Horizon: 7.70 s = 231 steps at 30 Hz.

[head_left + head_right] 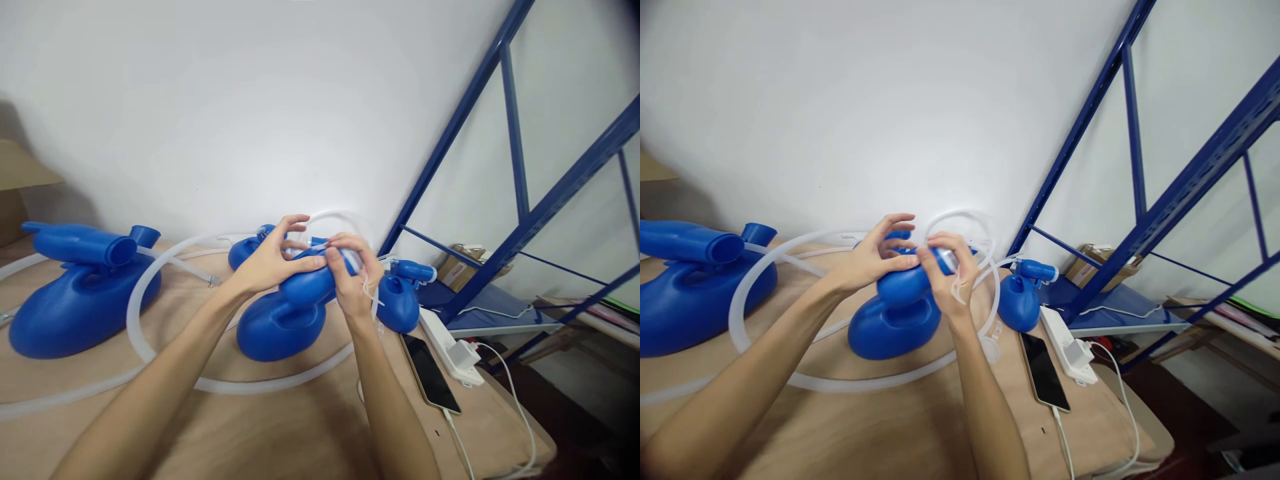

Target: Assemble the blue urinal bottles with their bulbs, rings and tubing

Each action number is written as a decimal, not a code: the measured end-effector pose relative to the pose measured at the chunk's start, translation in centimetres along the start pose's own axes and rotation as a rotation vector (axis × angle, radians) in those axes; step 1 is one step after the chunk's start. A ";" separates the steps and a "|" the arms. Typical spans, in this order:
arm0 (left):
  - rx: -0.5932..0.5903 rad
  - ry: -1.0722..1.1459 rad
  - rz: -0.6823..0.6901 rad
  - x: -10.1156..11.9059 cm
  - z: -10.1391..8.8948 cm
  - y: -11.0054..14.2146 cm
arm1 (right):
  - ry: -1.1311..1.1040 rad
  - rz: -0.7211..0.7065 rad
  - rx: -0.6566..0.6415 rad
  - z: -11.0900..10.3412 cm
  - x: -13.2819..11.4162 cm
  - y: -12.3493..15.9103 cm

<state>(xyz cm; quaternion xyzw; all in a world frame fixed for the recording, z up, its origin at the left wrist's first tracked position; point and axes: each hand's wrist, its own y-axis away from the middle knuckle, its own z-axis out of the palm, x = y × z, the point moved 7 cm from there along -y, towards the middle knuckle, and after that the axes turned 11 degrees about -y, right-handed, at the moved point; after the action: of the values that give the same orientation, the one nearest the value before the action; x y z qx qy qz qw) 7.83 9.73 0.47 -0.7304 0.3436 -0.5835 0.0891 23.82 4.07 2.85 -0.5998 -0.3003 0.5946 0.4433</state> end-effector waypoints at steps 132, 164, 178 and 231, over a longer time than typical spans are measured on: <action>0.680 0.451 -0.070 3.5 -2.6 2.7 | -0.050 0.659 -0.357 -0.6 -0.6 0.2; 0.576 0.714 -0.191 2.6 -0.2 2.3 | -0.309 0.072 0.096 -0.6 -1.1 -0.2; 0.608 0.726 -0.169 3.4 -0.2 2.7 | -0.149 0.061 0.239 -0.1 -0.7 1.5; 0.555 0.102 0.111 3.6 -1.4 2.8 | -0.295 0.385 -0.066 -1.2 -1.6 -0.4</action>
<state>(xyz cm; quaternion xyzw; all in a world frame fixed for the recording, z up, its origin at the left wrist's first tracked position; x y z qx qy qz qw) 5.72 5.82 2.31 -0.6279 0.2145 -0.6853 0.3001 24.88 2.61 3.81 -0.5669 -0.2614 0.7391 0.2531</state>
